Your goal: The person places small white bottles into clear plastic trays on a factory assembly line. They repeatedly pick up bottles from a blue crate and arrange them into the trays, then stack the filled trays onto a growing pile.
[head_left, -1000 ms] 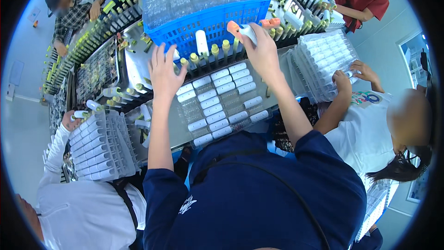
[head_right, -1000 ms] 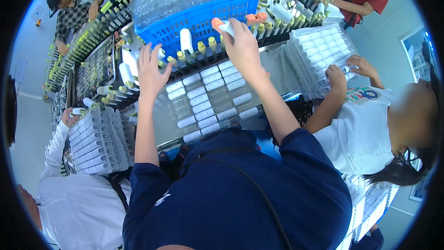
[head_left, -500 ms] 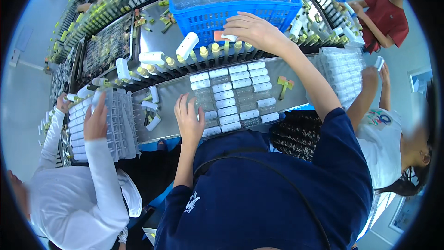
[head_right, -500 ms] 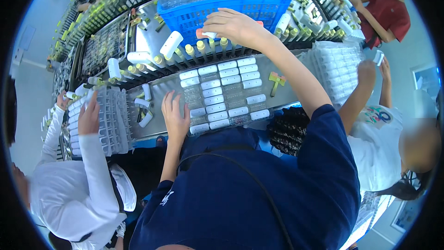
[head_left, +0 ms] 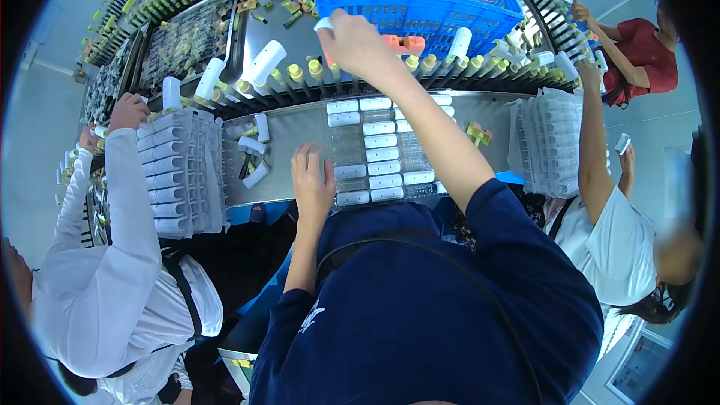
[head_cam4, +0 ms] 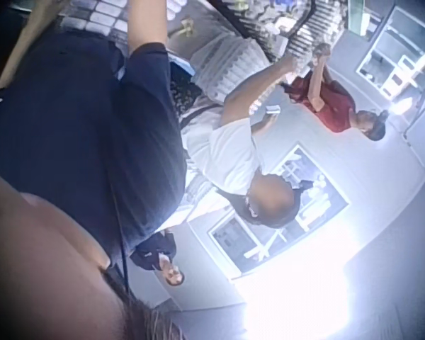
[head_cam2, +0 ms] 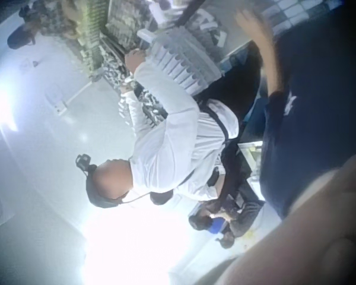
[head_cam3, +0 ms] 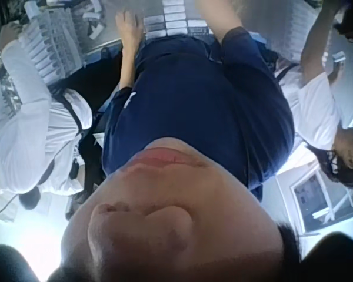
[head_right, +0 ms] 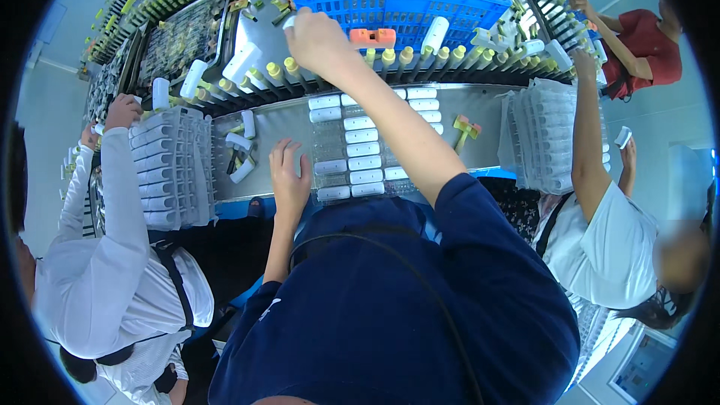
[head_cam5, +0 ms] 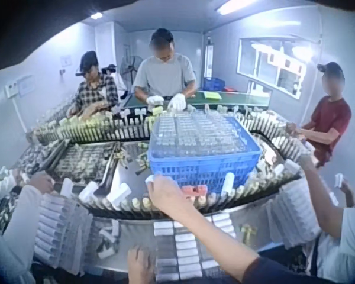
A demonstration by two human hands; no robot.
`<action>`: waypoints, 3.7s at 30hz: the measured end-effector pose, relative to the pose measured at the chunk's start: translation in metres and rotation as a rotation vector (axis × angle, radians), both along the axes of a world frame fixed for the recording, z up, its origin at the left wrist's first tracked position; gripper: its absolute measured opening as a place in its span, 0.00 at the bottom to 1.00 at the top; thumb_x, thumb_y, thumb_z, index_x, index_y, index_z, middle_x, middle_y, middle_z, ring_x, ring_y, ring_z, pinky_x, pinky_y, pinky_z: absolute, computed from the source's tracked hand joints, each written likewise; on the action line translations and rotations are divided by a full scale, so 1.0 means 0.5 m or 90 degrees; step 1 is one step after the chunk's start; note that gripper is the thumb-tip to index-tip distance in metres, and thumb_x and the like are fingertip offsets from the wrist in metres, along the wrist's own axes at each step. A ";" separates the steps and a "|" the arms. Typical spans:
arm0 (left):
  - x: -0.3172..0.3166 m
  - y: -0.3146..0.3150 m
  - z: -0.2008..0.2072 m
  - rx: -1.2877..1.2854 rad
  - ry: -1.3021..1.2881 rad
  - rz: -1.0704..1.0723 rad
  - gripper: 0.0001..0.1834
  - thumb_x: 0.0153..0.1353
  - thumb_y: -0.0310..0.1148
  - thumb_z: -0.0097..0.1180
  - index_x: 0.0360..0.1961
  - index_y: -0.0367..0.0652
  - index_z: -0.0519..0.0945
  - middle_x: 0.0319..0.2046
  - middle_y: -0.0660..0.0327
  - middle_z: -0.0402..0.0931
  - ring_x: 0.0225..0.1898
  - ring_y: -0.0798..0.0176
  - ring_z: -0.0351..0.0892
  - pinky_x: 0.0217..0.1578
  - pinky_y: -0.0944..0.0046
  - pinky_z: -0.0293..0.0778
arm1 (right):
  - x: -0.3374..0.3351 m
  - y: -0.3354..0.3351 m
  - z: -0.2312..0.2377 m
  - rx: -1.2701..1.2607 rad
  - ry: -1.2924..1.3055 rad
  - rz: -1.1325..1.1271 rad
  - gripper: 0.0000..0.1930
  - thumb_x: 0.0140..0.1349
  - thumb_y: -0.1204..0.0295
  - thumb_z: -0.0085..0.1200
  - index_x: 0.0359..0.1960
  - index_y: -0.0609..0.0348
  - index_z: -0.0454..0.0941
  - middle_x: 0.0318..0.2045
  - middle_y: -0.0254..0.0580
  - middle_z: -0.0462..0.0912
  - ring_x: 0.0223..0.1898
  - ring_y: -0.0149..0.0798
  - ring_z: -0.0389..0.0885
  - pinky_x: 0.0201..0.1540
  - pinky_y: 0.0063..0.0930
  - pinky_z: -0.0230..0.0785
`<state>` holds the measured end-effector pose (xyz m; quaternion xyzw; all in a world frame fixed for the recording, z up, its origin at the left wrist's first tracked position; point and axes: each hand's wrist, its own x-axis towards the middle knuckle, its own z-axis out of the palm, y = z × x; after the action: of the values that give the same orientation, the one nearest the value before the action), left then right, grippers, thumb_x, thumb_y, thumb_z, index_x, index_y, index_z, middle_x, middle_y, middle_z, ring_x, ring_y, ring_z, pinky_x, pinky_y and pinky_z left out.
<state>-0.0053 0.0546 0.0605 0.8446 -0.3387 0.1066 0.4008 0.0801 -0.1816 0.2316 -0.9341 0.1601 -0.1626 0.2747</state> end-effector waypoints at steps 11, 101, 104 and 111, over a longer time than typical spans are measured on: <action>0.006 0.010 -0.022 0.011 0.047 -0.052 0.17 0.61 0.20 0.63 0.52 0.33 0.80 0.56 0.44 0.78 0.59 0.38 0.76 0.60 0.44 0.73 | 0.136 0.201 -0.056 -0.124 0.036 0.026 0.14 0.65 0.71 0.60 0.47 0.69 0.79 0.41 0.60 0.89 0.43 0.57 0.91 0.43 0.46 0.85; -0.035 -0.239 -0.087 0.317 -0.110 -0.370 0.09 0.67 0.25 0.58 0.47 0.38 0.78 0.48 0.49 0.78 0.56 0.47 0.77 0.56 0.48 0.73 | -0.496 -0.274 -0.424 -0.234 0.122 -0.054 0.17 0.60 0.71 0.64 0.51 0.43 0.87 0.50 0.39 0.83 0.56 0.49 0.79 0.58 0.49 0.73; -0.036 -0.233 -0.032 0.282 -0.003 -0.397 0.13 0.69 0.26 0.56 0.52 0.36 0.76 0.49 0.44 0.79 0.56 0.42 0.78 0.56 0.46 0.73 | -0.489 -0.297 -0.442 -0.247 0.143 -0.035 0.15 0.60 0.68 0.65 0.49 0.42 0.87 0.50 0.39 0.82 0.60 0.46 0.77 0.59 0.51 0.72; -0.039 -0.221 0.009 0.043 0.222 -0.328 0.19 0.74 0.31 0.51 0.61 0.34 0.75 0.45 0.38 0.84 0.45 0.35 0.85 0.47 0.44 0.79 | -0.512 -0.291 -0.401 -0.126 0.030 -0.059 0.15 0.68 0.67 0.60 0.53 0.59 0.77 0.48 0.51 0.85 0.54 0.55 0.82 0.57 0.54 0.73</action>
<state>-0.0246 -0.0557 0.0648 0.7491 -0.4714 -0.1564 0.4384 -0.1761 -0.3269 0.0309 -0.9518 0.1925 -0.1677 0.1697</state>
